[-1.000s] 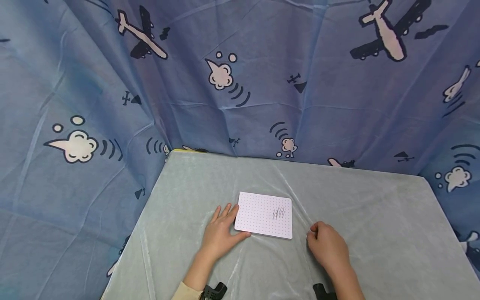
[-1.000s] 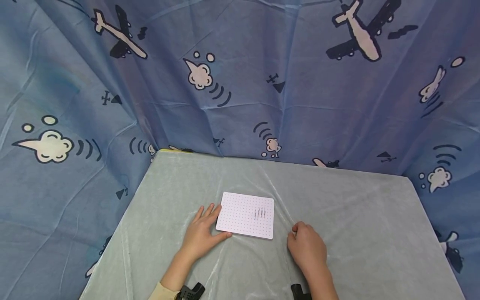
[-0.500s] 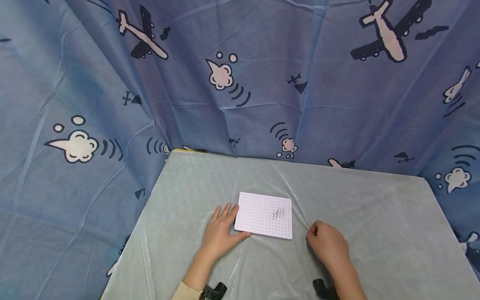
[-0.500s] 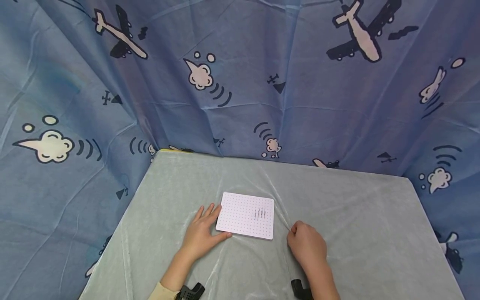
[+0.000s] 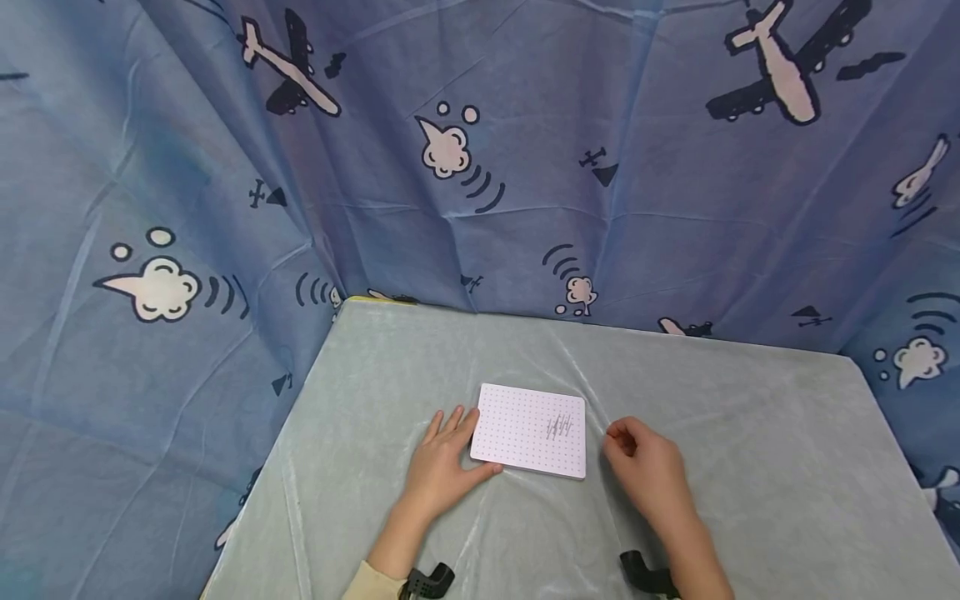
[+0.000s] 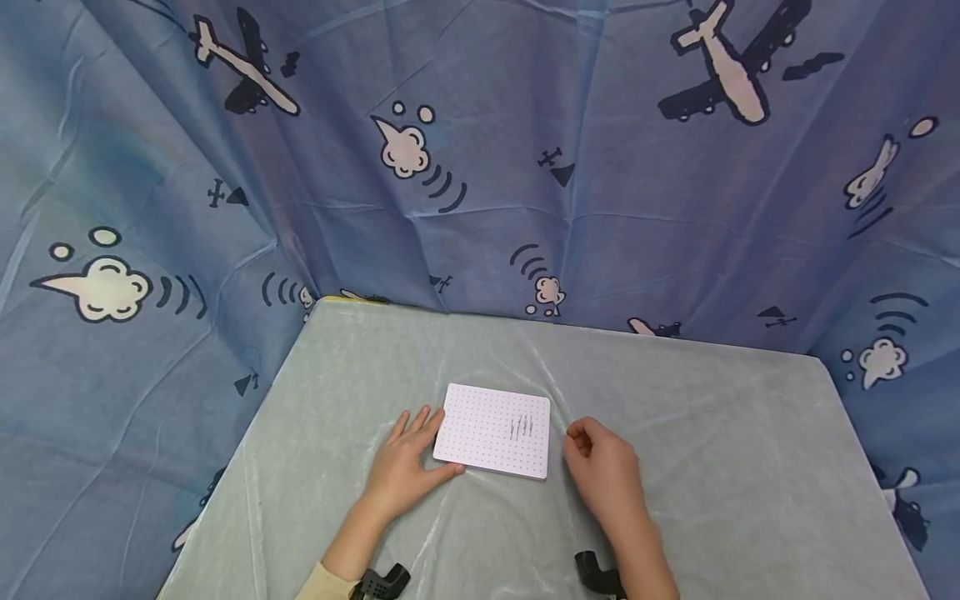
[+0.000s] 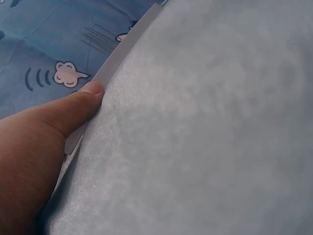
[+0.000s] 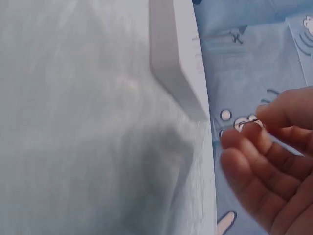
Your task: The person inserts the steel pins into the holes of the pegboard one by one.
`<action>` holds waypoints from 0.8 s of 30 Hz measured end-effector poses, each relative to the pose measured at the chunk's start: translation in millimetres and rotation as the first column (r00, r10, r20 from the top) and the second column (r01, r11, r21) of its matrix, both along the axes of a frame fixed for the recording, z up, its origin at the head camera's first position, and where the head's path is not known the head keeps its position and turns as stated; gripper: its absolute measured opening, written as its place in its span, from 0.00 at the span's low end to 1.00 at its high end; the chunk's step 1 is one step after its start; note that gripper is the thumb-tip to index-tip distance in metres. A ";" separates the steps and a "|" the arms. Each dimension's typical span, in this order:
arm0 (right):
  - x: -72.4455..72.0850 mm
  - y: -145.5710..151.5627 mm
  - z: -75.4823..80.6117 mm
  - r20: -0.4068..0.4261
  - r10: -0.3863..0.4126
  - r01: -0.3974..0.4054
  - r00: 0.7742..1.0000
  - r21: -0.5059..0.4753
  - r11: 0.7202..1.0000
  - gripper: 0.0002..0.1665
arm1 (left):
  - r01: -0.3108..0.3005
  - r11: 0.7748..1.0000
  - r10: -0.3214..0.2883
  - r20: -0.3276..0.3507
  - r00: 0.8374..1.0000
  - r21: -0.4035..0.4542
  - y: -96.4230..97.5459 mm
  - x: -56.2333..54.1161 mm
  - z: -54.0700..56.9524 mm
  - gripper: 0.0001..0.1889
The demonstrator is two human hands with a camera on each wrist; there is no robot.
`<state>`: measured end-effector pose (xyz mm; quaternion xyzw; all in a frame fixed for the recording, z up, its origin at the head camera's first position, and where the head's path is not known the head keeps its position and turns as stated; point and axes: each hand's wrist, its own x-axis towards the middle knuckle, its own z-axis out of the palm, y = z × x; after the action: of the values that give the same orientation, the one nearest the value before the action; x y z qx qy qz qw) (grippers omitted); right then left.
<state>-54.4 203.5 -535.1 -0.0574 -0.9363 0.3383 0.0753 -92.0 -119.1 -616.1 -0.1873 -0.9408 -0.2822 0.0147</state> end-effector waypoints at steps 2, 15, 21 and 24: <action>-2.7 -6.5 1.1 -0.023 0.005 -0.005 1.000 -0.038 0.999 0.04 | 0.004 1.000 -0.004 0.000 1.000 -0.004 -0.3 -0.4 -0.7 0.53; -11.2 -36.3 -4.8 -0.121 0.075 -0.087 0.990 -0.097 0.991 0.06 | 0.021 1.000 -0.021 -0.010 1.000 -0.023 0.0 -3.0 0.4 0.53; -12.6 -39.8 -11.9 -0.111 0.059 -0.066 0.992 -0.061 0.996 0.04 | 0.019 0.999 -0.019 -0.012 1.000 -0.026 -0.7 -3.4 0.1 0.54; -12.4 -41.0 -13.9 -0.120 0.056 -0.064 0.991 -0.059 0.996 0.04 | 0.018 0.999 -0.018 -0.009 1.000 -0.026 -1.4 -3.0 -0.6 0.54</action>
<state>-66.8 162.5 -549.1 -0.0113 -0.9203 0.3725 0.1187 -94.9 -120.5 -616.6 -0.1973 -0.9426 -0.2691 0.0142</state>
